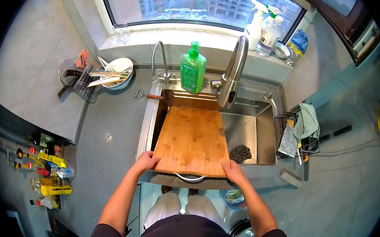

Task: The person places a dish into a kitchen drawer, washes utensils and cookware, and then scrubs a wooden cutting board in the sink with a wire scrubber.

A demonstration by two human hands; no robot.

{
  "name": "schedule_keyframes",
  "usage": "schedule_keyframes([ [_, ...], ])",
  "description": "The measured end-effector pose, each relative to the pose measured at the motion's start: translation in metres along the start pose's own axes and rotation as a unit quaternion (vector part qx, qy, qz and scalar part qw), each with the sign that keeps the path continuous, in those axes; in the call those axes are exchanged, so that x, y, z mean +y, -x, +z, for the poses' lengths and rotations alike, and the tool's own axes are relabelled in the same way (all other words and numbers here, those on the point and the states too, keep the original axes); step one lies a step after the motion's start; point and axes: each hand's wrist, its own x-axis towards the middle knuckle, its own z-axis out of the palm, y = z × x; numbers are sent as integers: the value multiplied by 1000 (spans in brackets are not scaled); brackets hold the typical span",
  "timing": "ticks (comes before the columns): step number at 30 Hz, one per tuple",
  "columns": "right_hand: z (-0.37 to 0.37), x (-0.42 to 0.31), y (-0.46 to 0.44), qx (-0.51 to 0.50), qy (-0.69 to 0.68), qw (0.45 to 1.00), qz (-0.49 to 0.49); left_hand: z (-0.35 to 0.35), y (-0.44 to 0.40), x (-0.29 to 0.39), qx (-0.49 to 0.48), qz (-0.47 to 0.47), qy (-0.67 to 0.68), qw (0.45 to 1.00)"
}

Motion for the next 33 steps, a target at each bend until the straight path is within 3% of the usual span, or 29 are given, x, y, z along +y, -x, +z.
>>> schedule_keyframes([
  [4,11,8,3,3,77,997,29,0,11,12,101,68,-261,958],
  [5,12,5,4,11,100,994,32,-4,19,30,80,57,-273,957],
  [8,11,-20,12,13,197,976,94,-10,7,51,26,98,-231,968],
  [12,4,-91,11,29,307,941,137,8,-25,53,40,249,-147,957],
  [18,70,-108,-47,138,67,977,-150,24,-50,85,-13,336,-162,928],
  [24,77,-171,-114,232,-52,950,-201,2,-67,113,11,375,-63,925],
  [33,48,-183,-240,369,-73,912,-161,-12,-95,178,23,428,-25,903],
])
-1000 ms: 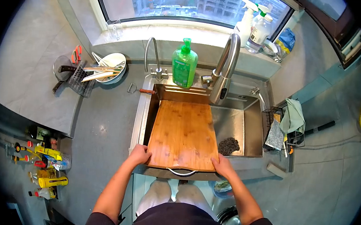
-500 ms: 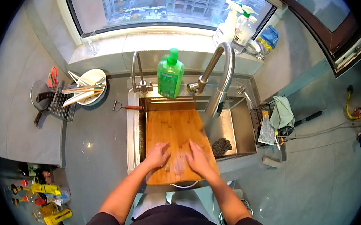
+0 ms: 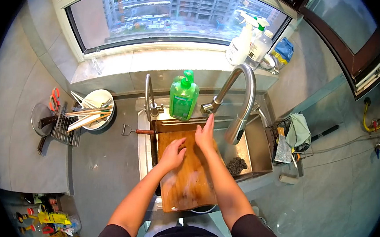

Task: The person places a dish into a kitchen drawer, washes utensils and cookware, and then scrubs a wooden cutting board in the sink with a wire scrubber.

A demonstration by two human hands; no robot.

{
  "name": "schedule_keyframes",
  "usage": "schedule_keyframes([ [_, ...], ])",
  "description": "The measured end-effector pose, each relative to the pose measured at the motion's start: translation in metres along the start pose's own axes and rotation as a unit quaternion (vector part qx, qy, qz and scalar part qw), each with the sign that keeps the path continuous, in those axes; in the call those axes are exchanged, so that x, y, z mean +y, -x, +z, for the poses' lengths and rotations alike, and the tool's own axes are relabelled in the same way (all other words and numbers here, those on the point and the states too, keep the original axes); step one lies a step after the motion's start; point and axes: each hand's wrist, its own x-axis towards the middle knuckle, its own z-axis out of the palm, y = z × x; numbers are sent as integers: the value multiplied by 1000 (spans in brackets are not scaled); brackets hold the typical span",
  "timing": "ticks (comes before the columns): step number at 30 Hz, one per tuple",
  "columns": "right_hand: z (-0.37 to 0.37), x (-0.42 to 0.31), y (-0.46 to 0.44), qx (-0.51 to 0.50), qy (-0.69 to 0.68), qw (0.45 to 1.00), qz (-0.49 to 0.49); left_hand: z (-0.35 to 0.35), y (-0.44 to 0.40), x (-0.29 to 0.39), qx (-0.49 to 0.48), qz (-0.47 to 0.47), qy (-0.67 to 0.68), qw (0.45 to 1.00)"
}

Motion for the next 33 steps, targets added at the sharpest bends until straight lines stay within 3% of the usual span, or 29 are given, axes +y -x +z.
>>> schedule_keyframes([
  [2,9,7,-16,42,4,999,-16,-1,-8,-1,-5,-5,-5,1000],
  [5,8,6,-28,25,6,1000,3,-5,-13,-4,-8,-14,-1,1000],
  [11,20,-1,-9,-30,-15,999,-30,-2,-13,-8,25,-11,35,999],
  [14,0,-18,29,-129,-22,991,-18,3,-11,-4,34,0,36,999],
  [16,-33,-47,67,-144,-68,987,-37,5,-7,1,41,17,40,998],
  [17,-51,-58,83,-146,-66,987,-27,7,-5,5,33,15,46,998],
  [20,-120,-92,112,-176,-165,955,174,10,4,28,15,12,55,998],
  [23,-164,-91,108,-43,-87,987,127,15,3,63,13,26,79,996],
  [26,-176,-83,75,108,10,993,-48,18,-13,99,26,89,81,992],
  [29,-175,-106,39,113,-57,989,-80,23,-33,134,54,136,114,983],
  [33,-168,-88,22,-6,-156,988,-22,27,-52,169,84,158,119,977],
])
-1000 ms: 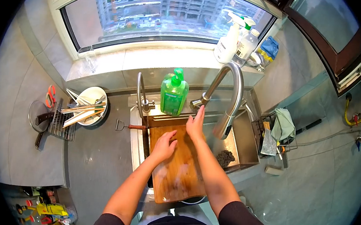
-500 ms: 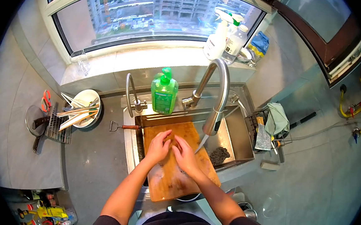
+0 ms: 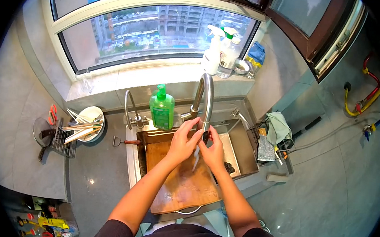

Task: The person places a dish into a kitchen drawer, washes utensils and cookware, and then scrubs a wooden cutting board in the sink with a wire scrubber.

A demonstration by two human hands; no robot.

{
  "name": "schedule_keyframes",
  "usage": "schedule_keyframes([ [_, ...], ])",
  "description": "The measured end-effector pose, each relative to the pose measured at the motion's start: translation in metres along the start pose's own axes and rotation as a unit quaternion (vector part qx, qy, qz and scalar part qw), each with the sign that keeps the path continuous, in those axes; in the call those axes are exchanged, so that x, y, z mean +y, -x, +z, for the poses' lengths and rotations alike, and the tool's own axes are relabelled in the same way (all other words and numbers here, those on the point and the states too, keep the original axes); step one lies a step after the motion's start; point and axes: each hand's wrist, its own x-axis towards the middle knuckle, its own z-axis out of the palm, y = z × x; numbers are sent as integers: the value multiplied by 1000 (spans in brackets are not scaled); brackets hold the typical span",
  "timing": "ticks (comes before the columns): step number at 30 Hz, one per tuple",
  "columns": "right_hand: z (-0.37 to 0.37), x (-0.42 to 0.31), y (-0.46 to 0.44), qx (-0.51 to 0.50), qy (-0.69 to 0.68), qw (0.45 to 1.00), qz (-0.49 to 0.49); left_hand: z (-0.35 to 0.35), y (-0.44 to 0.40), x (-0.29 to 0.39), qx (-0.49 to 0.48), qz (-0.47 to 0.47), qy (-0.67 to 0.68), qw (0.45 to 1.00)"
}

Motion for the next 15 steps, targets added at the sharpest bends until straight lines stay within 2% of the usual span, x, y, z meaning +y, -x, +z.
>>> schedule_keyframes([
  [2,-2,3,3,-12,-4,1000,-10,7,-7,1,8,5,-12,1000],
  [6,-12,2,0,-36,-17,999,-14,10,-11,16,-4,-41,-8,999],
  [9,-15,7,13,-124,79,987,72,14,-13,5,-6,-87,27,996],
  [12,-16,21,38,-125,97,986,57,10,-13,2,-1,-49,-21,999],
  [15,-28,24,52,-158,90,979,92,10,-7,-6,10,-4,-28,1000],
])
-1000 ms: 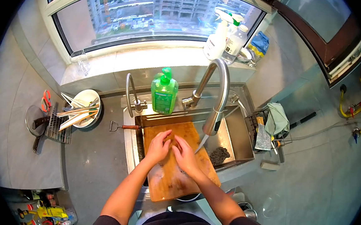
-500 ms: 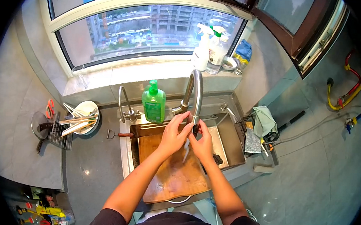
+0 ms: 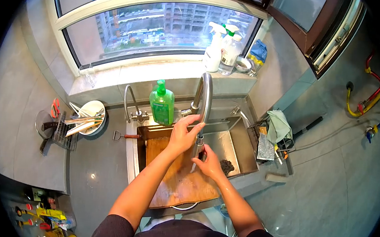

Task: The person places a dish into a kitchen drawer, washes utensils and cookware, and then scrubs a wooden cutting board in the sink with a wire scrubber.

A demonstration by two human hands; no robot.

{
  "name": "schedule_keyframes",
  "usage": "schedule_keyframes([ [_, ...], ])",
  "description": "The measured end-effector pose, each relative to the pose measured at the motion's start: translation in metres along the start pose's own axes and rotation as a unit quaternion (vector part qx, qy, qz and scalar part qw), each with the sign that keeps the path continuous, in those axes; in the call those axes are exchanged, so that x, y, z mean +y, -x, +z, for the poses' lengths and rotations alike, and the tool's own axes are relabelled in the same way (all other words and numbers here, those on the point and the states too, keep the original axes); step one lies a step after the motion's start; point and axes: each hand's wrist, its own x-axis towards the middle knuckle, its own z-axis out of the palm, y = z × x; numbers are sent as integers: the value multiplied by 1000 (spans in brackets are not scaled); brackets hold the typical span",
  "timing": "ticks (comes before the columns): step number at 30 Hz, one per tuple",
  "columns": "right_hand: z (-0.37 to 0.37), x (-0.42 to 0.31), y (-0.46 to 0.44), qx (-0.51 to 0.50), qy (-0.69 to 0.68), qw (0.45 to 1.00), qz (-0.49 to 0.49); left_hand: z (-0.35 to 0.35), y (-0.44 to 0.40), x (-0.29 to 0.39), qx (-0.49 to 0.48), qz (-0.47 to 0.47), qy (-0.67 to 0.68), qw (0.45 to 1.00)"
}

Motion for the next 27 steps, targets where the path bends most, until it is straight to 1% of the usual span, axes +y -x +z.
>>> schedule_keyframes([
  [1,-3,6,2,-2,-6,1000,-5,1,4,-3,11,19,-1,1000],
  [2,-6,14,1,-4,-13,1000,-8,-3,11,-8,-20,18,-2,1000],
  [3,-9,19,0,-5,-20,1000,-11,-7,20,-13,-22,-3,-15,1000],
  [4,-19,9,-1,-31,25,999,23,-11,33,-20,-23,-24,-28,999],
  [5,-18,24,-1,-33,1,999,-3,-17,47,-29,-25,-46,-42,998],
  [6,-21,20,1,-41,-4,999,-4,-22,64,-54,-28,-49,-68,996],
  [7,-23,14,2,-50,-10,999,-6,-30,81,-64,-28,-74,-82,993],
  [9,-17,13,5,-64,-52,996,16,-43,115,-92,-38,-140,-114,983],
  [11,-10,8,3,-89,-81,991,53,-54,144,-108,-38,-163,-141,976],
  [13,-4,-1,1,-128,-93,982,104,-61,166,-110,-38,-188,-160,968],
  [16,15,10,-5,-92,-70,993,31,-69,189,-112,-44,-221,-173,959],
  [19,16,8,-8,-95,-60,993,18,-75,210,-127,-52,-242,-199,948],
  [20,10,4,-7,-117,-68,990,50,-77,216,-132,-59,-264,-202,941],
  [22,-5,-27,-5,-162,-82,977,112,-79,224,-134,-74,-274,-205,937],
  [25,16,-22,-7,-157,-173,969,83,-80,234,-135,-100,-309,-205,923],
  [27,32,-26,-9,-137,-222,961,89,-80,239,-136,-121,-343,-212,907],
])
